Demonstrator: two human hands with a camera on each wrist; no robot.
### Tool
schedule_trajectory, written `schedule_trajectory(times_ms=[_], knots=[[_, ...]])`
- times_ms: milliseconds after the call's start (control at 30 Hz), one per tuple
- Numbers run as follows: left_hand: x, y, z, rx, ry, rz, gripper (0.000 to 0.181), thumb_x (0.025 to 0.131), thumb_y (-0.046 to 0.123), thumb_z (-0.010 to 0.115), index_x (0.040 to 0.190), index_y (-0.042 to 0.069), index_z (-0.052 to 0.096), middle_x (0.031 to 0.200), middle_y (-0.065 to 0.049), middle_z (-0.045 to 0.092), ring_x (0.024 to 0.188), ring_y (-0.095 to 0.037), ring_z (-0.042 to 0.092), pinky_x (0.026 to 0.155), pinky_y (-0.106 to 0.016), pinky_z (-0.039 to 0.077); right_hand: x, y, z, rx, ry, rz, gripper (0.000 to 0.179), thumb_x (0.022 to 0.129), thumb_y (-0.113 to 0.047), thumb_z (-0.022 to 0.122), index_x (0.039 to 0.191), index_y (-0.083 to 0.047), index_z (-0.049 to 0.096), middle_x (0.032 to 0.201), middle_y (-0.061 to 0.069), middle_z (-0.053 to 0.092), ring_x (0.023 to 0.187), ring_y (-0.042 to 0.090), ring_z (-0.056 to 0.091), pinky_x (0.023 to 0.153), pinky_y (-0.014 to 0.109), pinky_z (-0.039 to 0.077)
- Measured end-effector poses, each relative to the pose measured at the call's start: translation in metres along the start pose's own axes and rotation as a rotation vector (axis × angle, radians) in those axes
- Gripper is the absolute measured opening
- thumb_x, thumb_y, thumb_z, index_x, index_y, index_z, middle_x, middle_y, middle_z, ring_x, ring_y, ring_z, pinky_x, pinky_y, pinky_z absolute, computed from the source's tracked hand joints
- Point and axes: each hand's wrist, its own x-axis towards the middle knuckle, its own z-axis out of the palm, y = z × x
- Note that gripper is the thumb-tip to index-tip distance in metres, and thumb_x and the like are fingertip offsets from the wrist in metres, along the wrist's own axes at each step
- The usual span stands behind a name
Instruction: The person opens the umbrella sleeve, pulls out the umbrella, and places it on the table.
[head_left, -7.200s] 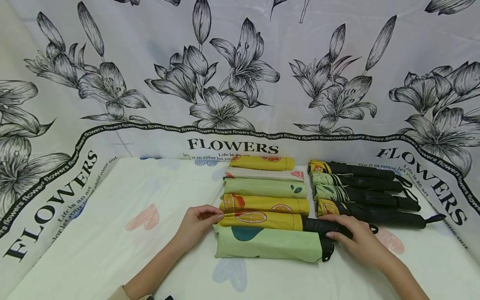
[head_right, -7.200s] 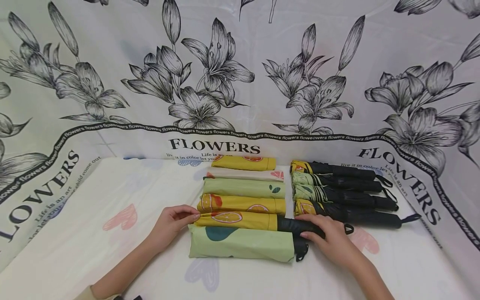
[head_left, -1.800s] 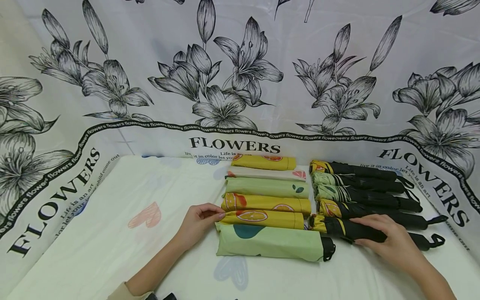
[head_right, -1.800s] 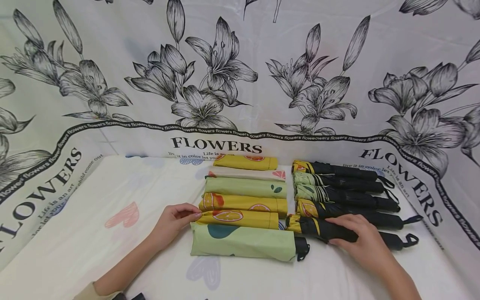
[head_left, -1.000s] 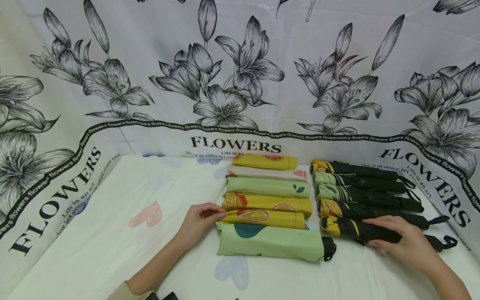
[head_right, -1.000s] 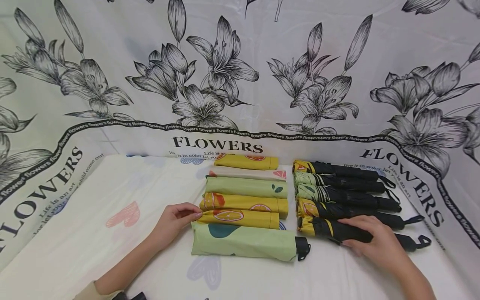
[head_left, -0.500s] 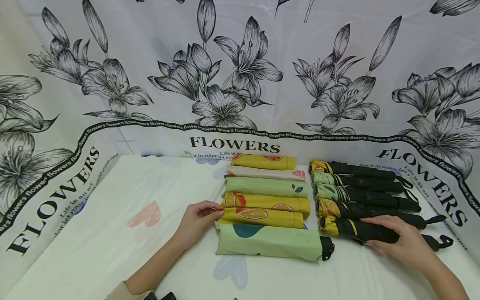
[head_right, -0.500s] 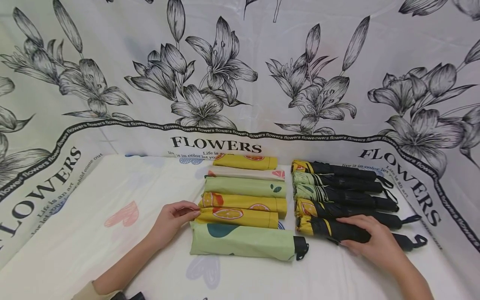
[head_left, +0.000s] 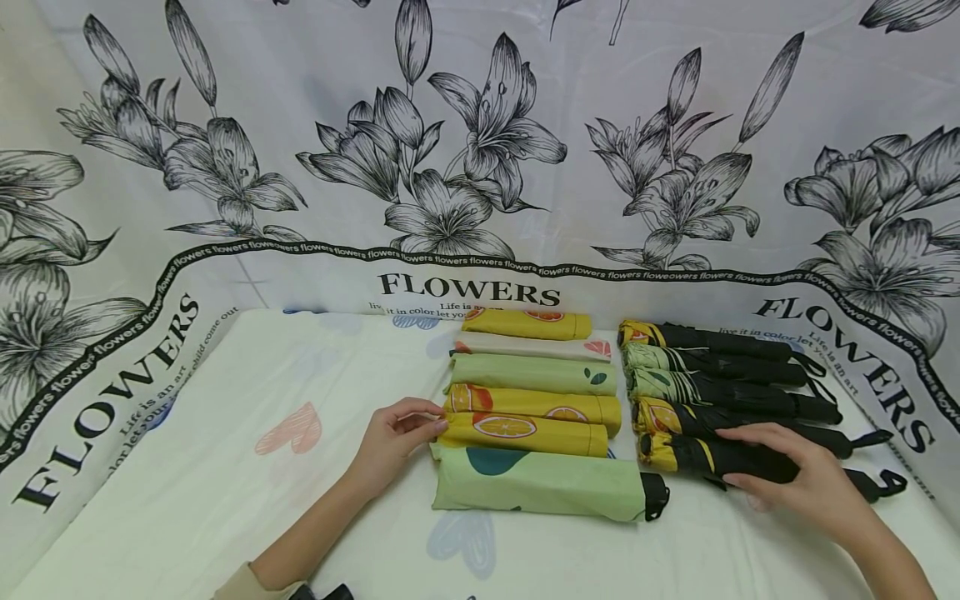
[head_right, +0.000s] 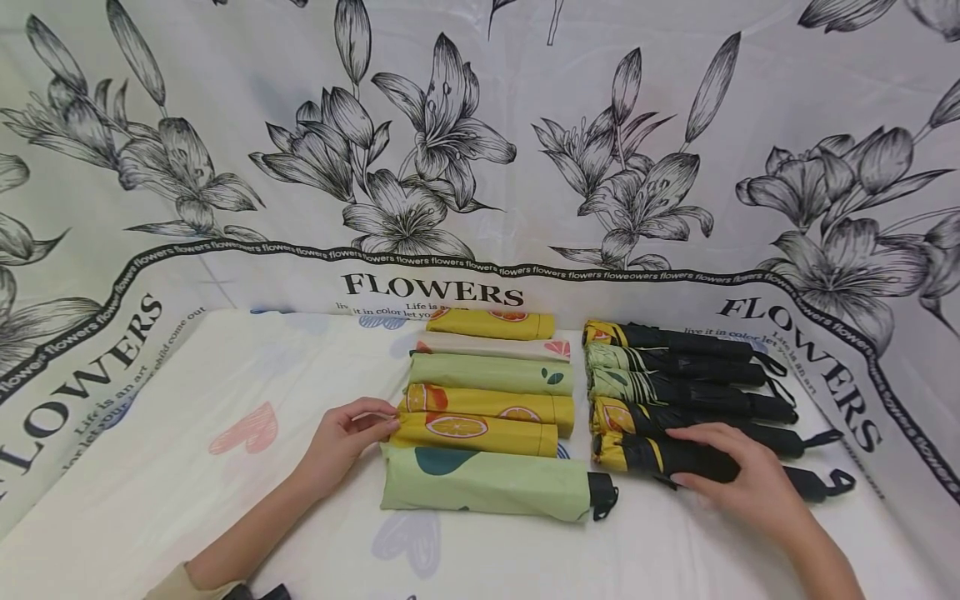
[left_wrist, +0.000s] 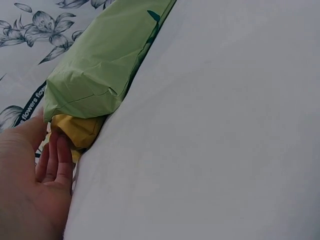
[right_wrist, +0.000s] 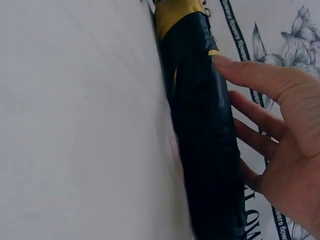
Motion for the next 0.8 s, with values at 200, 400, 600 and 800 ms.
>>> schedule_trajectory(times_ms=[200,400,600,800], knots=[[-0.001,0.004,0.001,0.008,0.019,-0.006,0.023,0.094,-0.005,0.074,0.114,-0.016,0.068,0.098,0.007,0.074,0.084,-0.007,0.07,0.078,-0.024,0.06,0.003,-0.018,0.011,0.016,0.05,-0.061,0.057,0.075,-0.015,0.097,0.128,-0.026,0.076,0.122,-0.025,0.063,0.113,-0.021,0.046,0.08,0.013,0.045],[-0.002,0.009,0.003,0.054,0.034,-0.014,0.02,0.093,-0.004,0.075,0.11,-0.014,0.071,0.094,0.007,0.074,0.082,-0.006,0.069,0.075,-0.022,0.059,0.005,-0.038,0.026,0.026,0.101,-0.169,0.059,0.071,-0.008,0.097,0.124,-0.024,0.077,0.12,-0.017,0.069,0.116,-0.021,0.048,0.094,0.0,0.034],[-0.004,0.014,0.003,0.114,0.037,-0.022,0.015,0.093,-0.002,0.077,0.105,-0.011,0.074,0.091,0.007,0.074,0.079,-0.005,0.068,0.074,-0.02,0.058,0.006,-0.052,0.037,0.047,0.119,-0.239,0.059,0.069,-0.001,0.096,0.121,-0.023,0.078,0.116,-0.011,0.072,0.114,-0.015,0.054,0.096,0.001,0.037],[-0.007,0.019,0.006,0.129,-0.002,0.0,0.013,0.093,-0.001,0.077,0.103,-0.009,0.074,0.093,0.006,0.074,0.083,-0.005,0.069,0.077,-0.018,0.057,0.005,-0.058,0.046,0.086,0.138,-0.296,0.059,0.066,0.005,0.095,0.116,-0.021,0.079,0.112,-0.009,0.073,0.108,-0.009,0.061,0.094,0.003,0.041]])
